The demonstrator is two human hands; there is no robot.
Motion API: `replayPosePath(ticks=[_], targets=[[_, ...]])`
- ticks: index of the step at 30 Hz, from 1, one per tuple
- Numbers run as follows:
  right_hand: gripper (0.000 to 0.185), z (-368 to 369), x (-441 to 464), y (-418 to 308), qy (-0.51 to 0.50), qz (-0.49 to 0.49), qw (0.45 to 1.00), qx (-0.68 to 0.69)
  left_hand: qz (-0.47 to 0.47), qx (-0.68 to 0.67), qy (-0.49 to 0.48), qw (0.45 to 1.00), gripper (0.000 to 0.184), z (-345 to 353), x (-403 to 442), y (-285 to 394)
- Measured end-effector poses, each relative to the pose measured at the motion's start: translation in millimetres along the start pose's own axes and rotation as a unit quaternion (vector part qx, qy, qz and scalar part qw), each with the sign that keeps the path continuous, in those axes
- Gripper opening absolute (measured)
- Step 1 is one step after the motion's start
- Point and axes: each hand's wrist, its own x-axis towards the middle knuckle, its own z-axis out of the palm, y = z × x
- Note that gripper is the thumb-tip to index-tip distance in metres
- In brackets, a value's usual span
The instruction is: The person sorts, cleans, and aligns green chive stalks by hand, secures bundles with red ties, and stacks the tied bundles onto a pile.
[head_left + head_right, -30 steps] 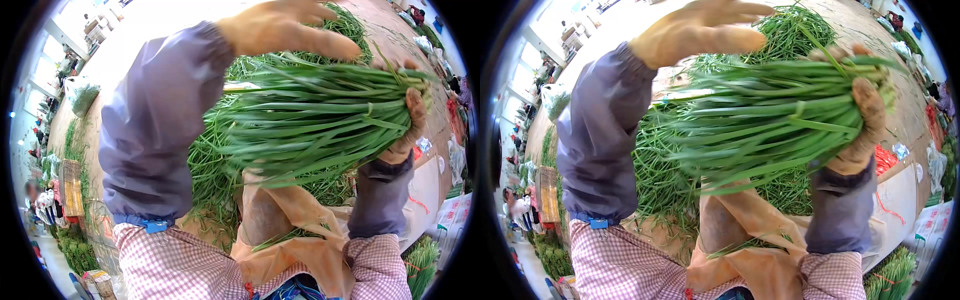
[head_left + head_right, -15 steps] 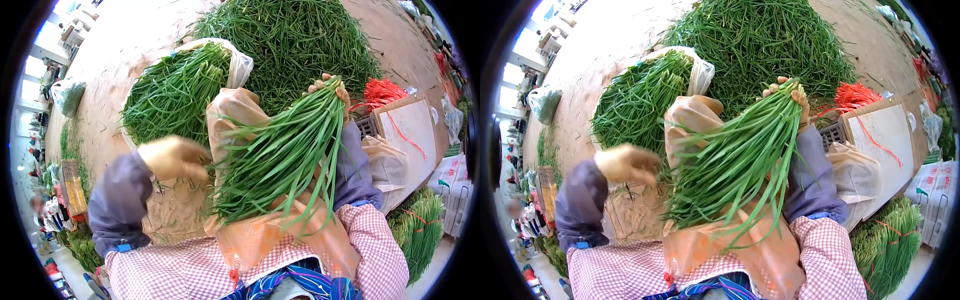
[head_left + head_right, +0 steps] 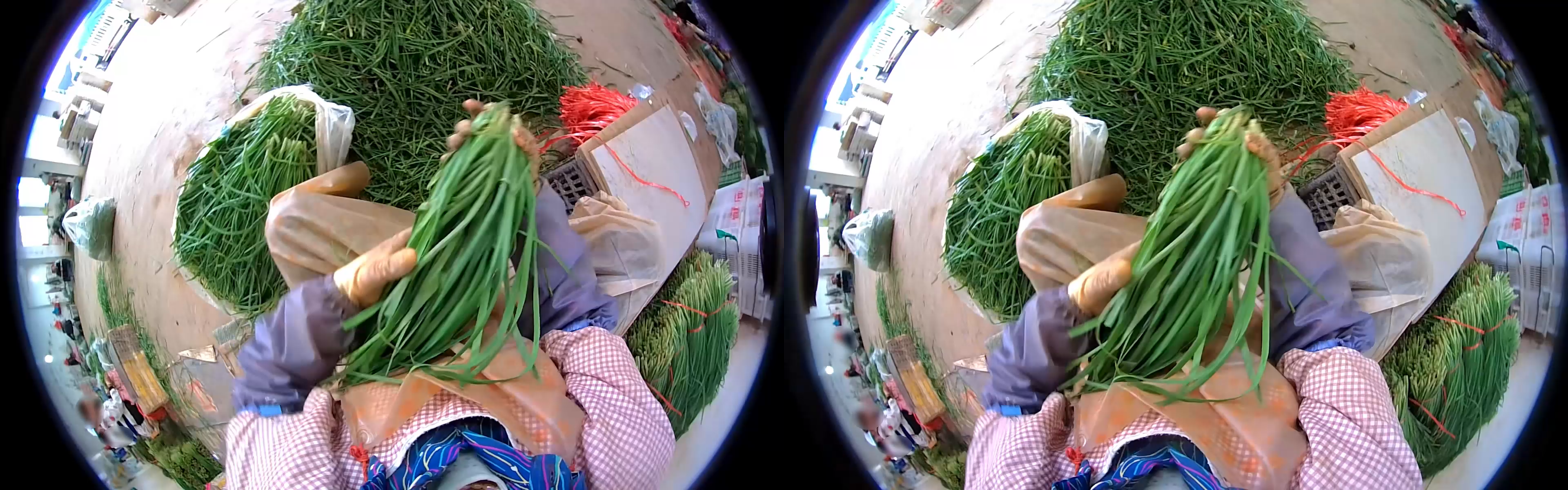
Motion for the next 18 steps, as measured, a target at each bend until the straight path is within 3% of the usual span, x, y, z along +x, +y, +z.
replayPosePath(ticks=[5, 6, 7, 9, 11, 13, 15, 18], targets=[[0.056, -42, -31, 17, 0.259, 0.08, 0.96, -0.069, 0.025, -0.059, 0.189, 0.98, 0.085, 5, -13, -15], [0.074, -26, -35, 17, 0.288, 0.117, 0.95, -0.04, 0.026, -0.07, 0.207, 0.976, 0.085, 7, -13, -13], [0.078, -33, -44, 18, 0.249, 0.126, 0.96, 0.008, 0.025, -0.081, 0.224, 0.971, 0.086, 8, -12, -11], [0.073, -11, -57, 24, 0.28, 0.159, 0.947, -0.02, 0.017, -0.069, 0.248, 0.966, 0.086, 4, -8, -10], [0.062, 26, -73, 38, 0.35, 0.186, 0.918, -0.01, -0.001, -0.062, 0.271, 0.961, 0.086, 0, 0, -8], [0.048, 66, -63, 64, 0.44, 0.178, 0.875, 0.093, -0.031, -0.058, 0.297, 0.953, 0.085, -1, 7, -3], [0.045, 77, -45, 74, 0.403, 0.26, 0.828, 0.289, -0.068, -0.016, 0.333, 0.94, 0.081, -14, 13, -8], [0.048, 43, -39, 108, 0.396, 0.228, 0.847, 0.272, -0.163, 0.061, 0.296, 0.939, 0.078, -38, 23, 21]])
